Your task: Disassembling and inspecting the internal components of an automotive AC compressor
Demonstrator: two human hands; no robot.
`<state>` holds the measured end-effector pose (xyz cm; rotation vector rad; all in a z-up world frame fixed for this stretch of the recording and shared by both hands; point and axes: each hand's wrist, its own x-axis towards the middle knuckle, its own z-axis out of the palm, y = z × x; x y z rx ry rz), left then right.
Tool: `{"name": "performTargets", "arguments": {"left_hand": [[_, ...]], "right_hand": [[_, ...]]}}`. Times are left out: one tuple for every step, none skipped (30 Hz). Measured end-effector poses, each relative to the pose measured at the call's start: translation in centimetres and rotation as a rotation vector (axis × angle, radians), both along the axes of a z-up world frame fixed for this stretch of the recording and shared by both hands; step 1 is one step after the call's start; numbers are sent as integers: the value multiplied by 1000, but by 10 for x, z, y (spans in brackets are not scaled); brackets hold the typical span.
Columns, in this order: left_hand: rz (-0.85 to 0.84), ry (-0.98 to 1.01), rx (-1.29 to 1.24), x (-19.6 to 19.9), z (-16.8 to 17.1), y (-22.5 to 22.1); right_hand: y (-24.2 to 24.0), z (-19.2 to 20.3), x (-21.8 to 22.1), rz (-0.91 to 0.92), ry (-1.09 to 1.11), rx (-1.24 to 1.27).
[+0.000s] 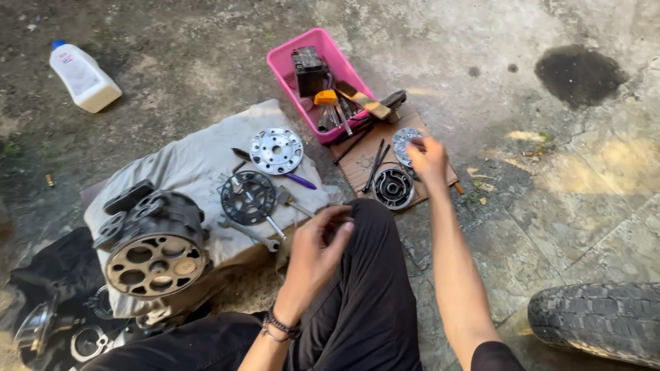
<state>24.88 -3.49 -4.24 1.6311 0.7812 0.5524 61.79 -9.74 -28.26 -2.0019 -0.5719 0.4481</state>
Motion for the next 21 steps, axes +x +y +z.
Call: {"name": "performTargets", "arguments": {"left_hand": [[-6,-5,-1,12,1,-3],[-45,-8,-9,25,3,-6],[-82,-6,-21,35,4,-11],[-87,-5,-25,43,0,-15],[-124,10,-25,52,-4,-16],[-162,25,-24,61,-8,-18],[-164,25,-29,64,-9,-19],[-181,35,-36,68,-10,-21],[-198,44,-43,72,-11,-21],[-201,43,-46,73,-13,-19],[-203,57,-44,73,-15,-18],[-206,71,-41,73,-18,-17],[-203,70,-42,73,-17,-14],[-199,65,-49,73,-17,-12],[-198,63,-56,72,-16,-9],[-198,66,-58,70,-17,-9],[-192,62,-66,70,-17,-8],[-187,58,-75,69,-17,-7],[-186,57,-76,67,-20,-7],[-188,70,-86,65,-24,-6],[-187,79,-94,63,-27,-5]], "right_hand": [[-11,-20,24,-6,-5,-1],[-21,-40,47,-98,-12,-241],[-34,-62,68,-187,-14,-485],[-35,-61,62,-191,-12,-489],[-31,-59,59,-147,-7,-533],[-27,-57,56,-102,-2,-576],[-21,-23,40,-104,-1,-581],[-15,11,24,-88,18,-622],[-6,46,8,-73,37,-661],[-8,18,20,-76,37,-664],[-8,-10,32,-75,33,-652],[-8,-38,43,-73,29,-639],[-6,-47,49,-71,27,-640],[-5,-55,55,-67,12,-642],[-5,-65,58,-65,2,-646],[-5,-58,54,-64,5,-647],[-4,-50,52,-81,34,-637],[-4,-42,49,-99,63,-626],[-4,-49,54,-99,62,-628],[-5,-55,58,-118,117,-543],[-5,-61,64,-136,169,-457]]}}
